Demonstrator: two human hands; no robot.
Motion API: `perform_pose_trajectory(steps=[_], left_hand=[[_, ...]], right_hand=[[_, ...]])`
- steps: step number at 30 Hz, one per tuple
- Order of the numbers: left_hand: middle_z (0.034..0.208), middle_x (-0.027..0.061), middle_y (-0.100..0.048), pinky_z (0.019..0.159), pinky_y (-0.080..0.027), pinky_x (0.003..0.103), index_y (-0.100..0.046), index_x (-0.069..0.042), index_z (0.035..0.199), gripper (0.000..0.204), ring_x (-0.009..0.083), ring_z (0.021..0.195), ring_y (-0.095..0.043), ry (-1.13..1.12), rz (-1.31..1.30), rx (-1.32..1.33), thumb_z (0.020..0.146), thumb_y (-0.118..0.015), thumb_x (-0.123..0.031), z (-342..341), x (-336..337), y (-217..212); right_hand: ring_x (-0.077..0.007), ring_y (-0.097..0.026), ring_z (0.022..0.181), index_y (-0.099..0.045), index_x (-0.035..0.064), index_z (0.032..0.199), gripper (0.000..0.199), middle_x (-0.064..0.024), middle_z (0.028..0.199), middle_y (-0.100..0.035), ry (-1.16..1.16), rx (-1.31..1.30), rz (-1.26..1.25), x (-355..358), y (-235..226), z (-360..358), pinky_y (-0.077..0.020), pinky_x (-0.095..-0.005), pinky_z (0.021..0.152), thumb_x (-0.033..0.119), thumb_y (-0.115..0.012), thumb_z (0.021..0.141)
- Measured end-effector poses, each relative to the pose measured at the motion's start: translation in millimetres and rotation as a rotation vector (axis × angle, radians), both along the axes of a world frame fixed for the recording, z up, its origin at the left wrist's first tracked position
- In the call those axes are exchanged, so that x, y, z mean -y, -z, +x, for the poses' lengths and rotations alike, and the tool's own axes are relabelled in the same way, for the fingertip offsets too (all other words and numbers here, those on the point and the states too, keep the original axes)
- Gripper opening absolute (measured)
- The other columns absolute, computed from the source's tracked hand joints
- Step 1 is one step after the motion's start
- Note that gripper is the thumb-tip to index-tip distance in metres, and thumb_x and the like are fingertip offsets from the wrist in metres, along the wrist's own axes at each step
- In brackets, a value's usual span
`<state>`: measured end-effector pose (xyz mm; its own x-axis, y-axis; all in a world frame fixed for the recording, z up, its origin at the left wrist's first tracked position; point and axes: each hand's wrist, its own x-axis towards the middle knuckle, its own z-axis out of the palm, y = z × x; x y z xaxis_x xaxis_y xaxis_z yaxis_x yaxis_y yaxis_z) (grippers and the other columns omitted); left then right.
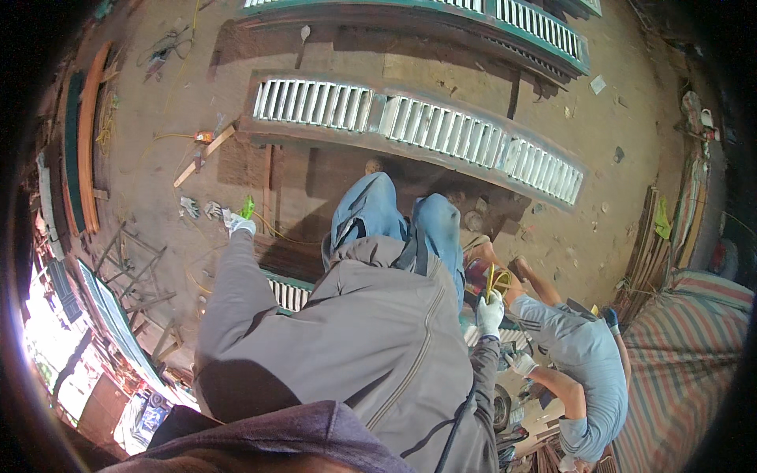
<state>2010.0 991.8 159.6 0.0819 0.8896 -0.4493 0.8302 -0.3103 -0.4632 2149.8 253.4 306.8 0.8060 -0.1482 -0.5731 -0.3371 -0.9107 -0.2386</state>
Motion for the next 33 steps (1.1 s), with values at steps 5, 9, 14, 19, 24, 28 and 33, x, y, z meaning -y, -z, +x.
perform_pose_trajectory(steps=[5, 9, 14, 19, 24, 28, 33], left_hand=[[0.145, 0.0293, -0.036, 0.103, -0.042, 0.052, -0.036, -0.002, 0.144, 0.087, 0.0442, 0.13, -0.044, -0.122, -0.225, 0.208, 0.081, -0.065, -0.055, 98, 91, -39], [0.137, 0.0212, -0.051, 0.105, -0.041, 0.043, -0.05, -0.002, 0.135, 0.079, 0.0352, 0.125, -0.051, -0.108, -0.661, 0.671, 0.082, -0.067, -0.058, 171, 125, -31], [0.134, 0.0119, -0.056, 0.097, -0.046, 0.035, -0.047, -0.008, 0.14, 0.075, 0.0222, 0.122, -0.053, -0.127, -1.389, 1.056, 0.085, -0.068, -0.055, 276, 221, -43], [0.148, 0.0077, -0.042, 0.098, -0.046, 0.036, -0.022, -0.021, 0.153, 0.091, 0.025, 0.127, -0.047, -0.478, -1.828, 0.86, 0.084, -0.067, -0.06, 332, 312, -71], [0.12, 0.0135, -0.061, 0.084, -0.056, 0.034, -0.041, -0.004, 0.138, 0.07, 0.0173, 0.103, -0.063, -0.427, -1.662, 1.009, 0.083, -0.077, -0.027, 337, 326, -65], [0.095, 0.0101, -0.071, 0.079, -0.056, 0.031, -0.06, 0.005, 0.118, 0.033, 0.0197, 0.084, -0.069, -1.003, -1.541, 1.19, 0.093, -0.061, -0.016, 325, 345, -40], [0.131, 0.0257, -0.053, 0.101, -0.046, 0.037, -0.028, 0.008, 0.146, 0.11, 0.0327, 0.115, -0.058, -0.681, -0.823, 1.338, 0.065, -0.085, -0.039, 294, 293, 56]], right_hand=[[-0.0341, -0.06, 0.107, -0.066, 0.001, 0.102, 0.024, -0.015, 0.116, -0.063, -0.158, 0.112, -0.039, -21, -36, 47, -0.047, -0.0409, 0.092, 0.014, -0.066, 0.082], [-0.0379, -0.062, 0.1, -0.065, 0.0003, 0.101, 0.022, -0.0162, 0.114, -0.062, -0.318, 0.228, 0.037, -66, -57, 100, -0.0496, -0.0414, 0.086, 0.012, -0.066, 0.082], [-0.0351, -0.063, 0.097, -0.066, 0.0064, 0.102, 0.022, -0.0139, 0.124, -0.06, -0.632, 0.243, 0.011, -136, -80, 156, -0.0499, -0.0439, 0.083, 0.017, -0.063, 0.083], [-0.0281, -0.062, 0.097, -0.067, 0.0097, 0.099, 0.023, -0.0066, 0.122, -0.058, -0.993, 0.232, 0.068, -201, -92, 187, -0.0469, -0.041, 0.083, 0.014, -0.063, 0.077], [-0.0286, -0.062, 0.095, -0.064, 0.0085, 0.099, 0.022, -0.0073, 0.119, -0.058, -1.114, 0.33, 0.209, -218, -76, 200, -0.0487, -0.0428, 0.083, 0.017, -0.066, 0.079], [-0.0256, -0.065, 0.087, -0.064, 0.0082, 0.106, 0.019, -0.0073, 0.11, -0.063, -0.801, 0.549, 0.568, -210, -57, 233, -0.0527, -0.0362, 0.073, 0.012, -0.059, 0.088], [-0.0156, -0.061, 0.088, -0.05, 0.0057, 0.136, 0.048, -0.0032, 0.099, -0.061, 0.59, 0.055, 1.569, -189, -46, 294, -0.0531, -0.0335, 0.081, 0.036, -0.056, 0.099]])
